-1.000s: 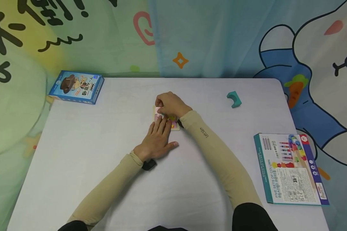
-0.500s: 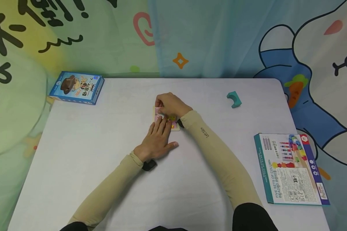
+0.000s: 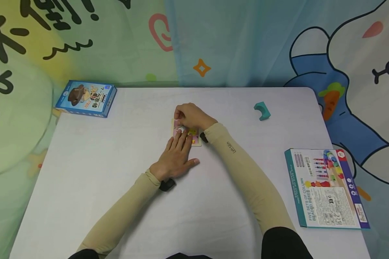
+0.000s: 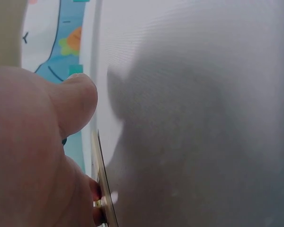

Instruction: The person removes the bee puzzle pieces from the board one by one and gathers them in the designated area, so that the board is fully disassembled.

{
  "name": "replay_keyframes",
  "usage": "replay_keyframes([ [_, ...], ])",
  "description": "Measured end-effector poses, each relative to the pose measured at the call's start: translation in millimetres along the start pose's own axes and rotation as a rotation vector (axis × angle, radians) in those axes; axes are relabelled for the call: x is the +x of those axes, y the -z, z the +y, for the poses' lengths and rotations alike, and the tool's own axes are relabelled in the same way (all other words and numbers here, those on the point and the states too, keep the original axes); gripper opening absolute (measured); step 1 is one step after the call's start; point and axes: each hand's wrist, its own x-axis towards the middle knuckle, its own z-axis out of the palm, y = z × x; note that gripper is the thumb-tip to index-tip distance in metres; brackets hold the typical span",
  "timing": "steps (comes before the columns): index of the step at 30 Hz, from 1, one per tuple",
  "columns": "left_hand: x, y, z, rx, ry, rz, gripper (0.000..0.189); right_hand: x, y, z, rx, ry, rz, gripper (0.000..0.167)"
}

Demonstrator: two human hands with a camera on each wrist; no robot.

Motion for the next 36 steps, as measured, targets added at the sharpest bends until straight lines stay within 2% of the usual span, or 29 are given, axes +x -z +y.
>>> replay_keyframes([
  [10, -1.2, 0.3, -0.5, 0.000, -0.008, 0.010, 0.091, -0.2, -1.3, 3.0, 0.037, -0.008, 0.020, 0.012],
  [18, -0.9, 0.3, -0.6, -0.001, -0.003, 0.016, 0.093, -6.2, 3.9, 5.2, 0.044, -0.019, 0.085, 0.011],
  [27, 0.4, -0.1, -1.1, -0.012, -0.004, 0.018, 0.093, -13.8, 5.7, 14.4, 0.286, -0.097, 0.213, 0.017],
  [32, 0.5, 0.1, -1.0, -0.027, -0.003, 0.020, 0.093, -18.4, 10.4, 21.0, 0.284, -0.113, 0.268, 0.028],
  [36, 1.0, 0.3, -1.1, -0.036, 0.002, 0.013, 0.093, -23.0, 13.4, 27.2, 0.289, -0.136, 0.268, 0.038],
])
